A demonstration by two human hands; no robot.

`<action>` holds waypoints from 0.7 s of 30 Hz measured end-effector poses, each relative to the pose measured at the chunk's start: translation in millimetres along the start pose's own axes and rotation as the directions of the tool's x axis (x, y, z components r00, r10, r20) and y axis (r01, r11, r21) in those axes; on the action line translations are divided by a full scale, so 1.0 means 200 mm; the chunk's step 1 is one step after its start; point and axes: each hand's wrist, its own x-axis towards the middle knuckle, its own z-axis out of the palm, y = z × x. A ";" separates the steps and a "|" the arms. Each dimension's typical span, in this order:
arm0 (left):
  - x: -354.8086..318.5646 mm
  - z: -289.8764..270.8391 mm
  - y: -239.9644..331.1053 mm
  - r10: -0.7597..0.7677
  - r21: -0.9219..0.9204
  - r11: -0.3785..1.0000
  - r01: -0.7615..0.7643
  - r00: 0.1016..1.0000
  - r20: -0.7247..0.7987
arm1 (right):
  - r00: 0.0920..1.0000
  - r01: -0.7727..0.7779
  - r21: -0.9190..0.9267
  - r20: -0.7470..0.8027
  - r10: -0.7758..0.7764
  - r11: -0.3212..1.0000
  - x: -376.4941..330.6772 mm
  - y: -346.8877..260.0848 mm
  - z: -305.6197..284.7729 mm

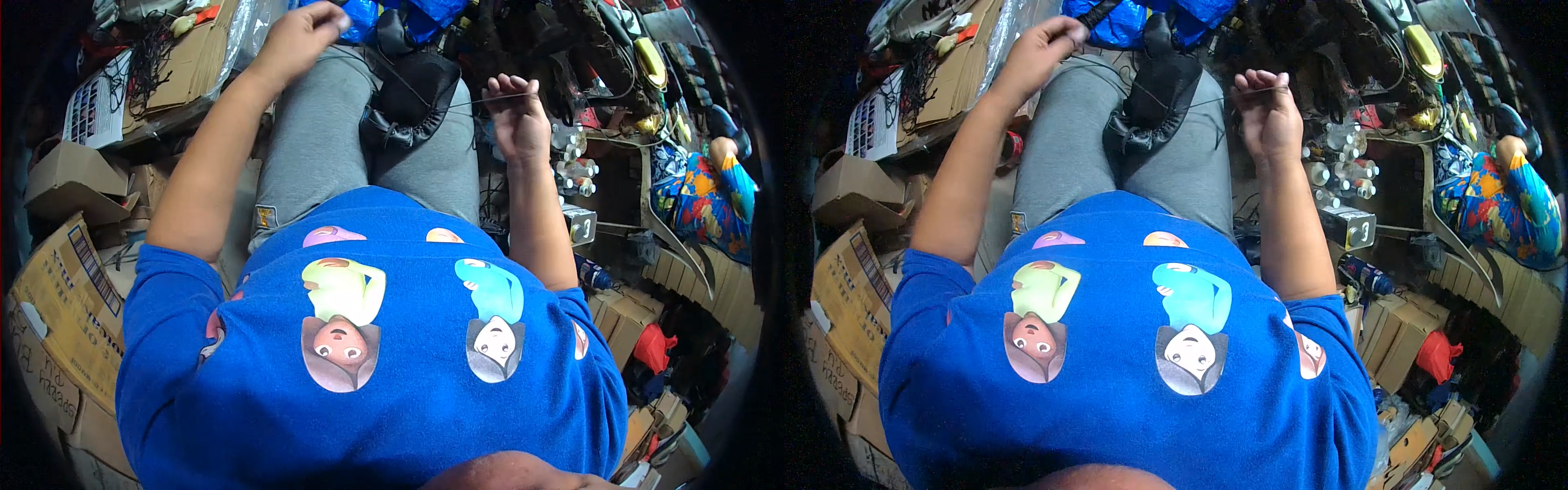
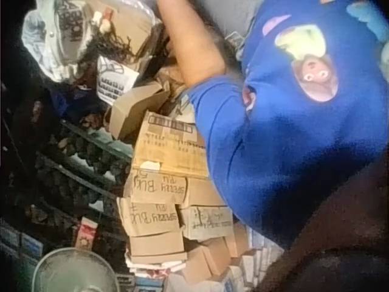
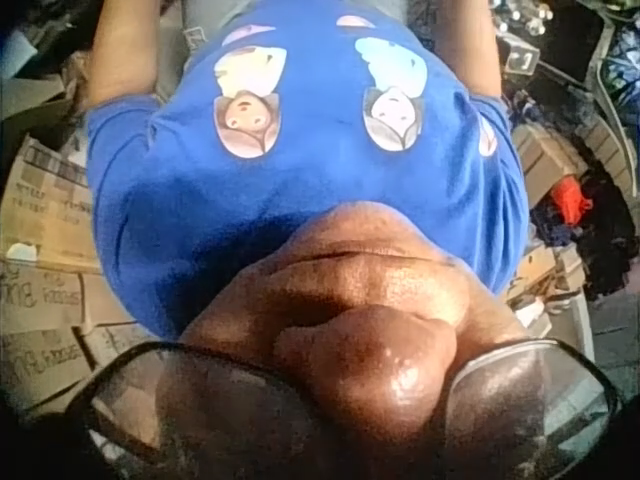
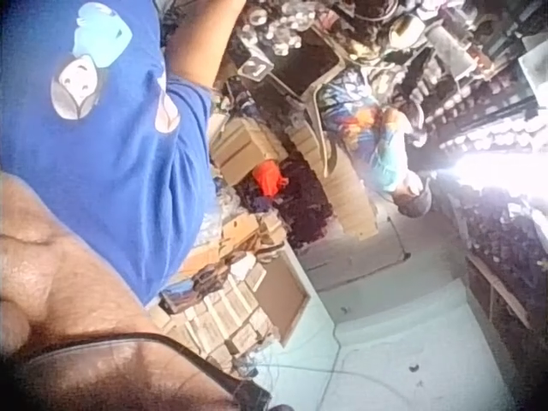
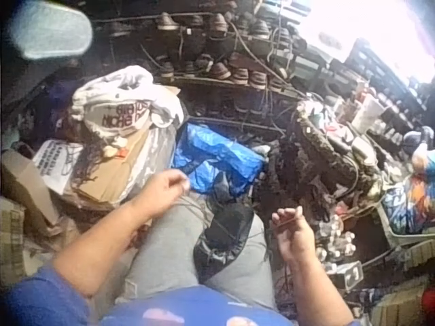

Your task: The person threads a black cord through the eyelets of a black shoe and adjusts it.

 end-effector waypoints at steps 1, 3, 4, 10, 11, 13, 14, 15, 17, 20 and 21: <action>0.01 0.01 0.02 -0.258 -0.462 0.862 0.208 0.965 -0.047 | 0.991 -0.095 0.201 0.110 0.074 0.975 -0.01 0.01 0.02; 0.01 0.08 0.01 -0.277 -0.837 0.482 0.257 0.952 0.132 | 0.947 -0.292 0.410 0.250 0.202 0.864 -0.05 0.01 0.04; 0.00 0.12 0.00 -0.187 -0.955 -0.040 0.295 0.936 0.298 | 0.888 -0.397 0.468 0.413 0.202 0.789 -0.06 0.01 0.02; 0.04 0.02 -0.33 0.263 -0.917 0.072 0.393 0.879 0.397 | 0.917 -0.266 -0.021 0.301 0.260 0.964 -0.17 -0.04 -0.10; 0.02 0.04 -0.21 -0.088 -0.918 0.195 0.345 0.939 0.334 | 0.934 -0.273 -0.004 0.238 0.266 0.962 -0.18 -0.05 -0.12; 0.00 -0.09 -0.14 -0.326 -0.689 0.648 0.325 0.936 0.136 | 0.930 -0.309 -0.035 0.201 0.309 0.951 -0.18 -0.10 -0.20; -0.01 -0.23 -0.12 -0.323 -0.328 0.884 0.334 0.942 0.088 | 0.921 -0.285 -0.265 0.190 0.339 0.921 -0.16 -0.15 -0.34; -0.05 -0.43 -0.20 -0.264 0.276 0.938 0.212 0.950 0.168 | 0.939 -0.178 -0.650 0.113 0.326 0.738 -0.17 -0.22 -0.36; -0.21 -0.48 -0.13 -0.105 0.325 0.944 0.058 0.986 0.129 | 0.941 -0.170 -0.901 -0.028 0.337 0.399 -0.15 -0.34 -0.53; -0.23 -0.33 0.09 0.339 0.574 0.785 -0.232 0.937 -0.085 | 0.974 0.088 -0.836 0.187 0.130 0.541 -0.10 -0.35 -0.28; -0.24 -0.19 0.17 0.334 0.532 0.802 -0.271 0.942 -0.023 | 0.952 0.156 -0.846 0.267 0.152 0.510 -0.08 -0.32 -0.12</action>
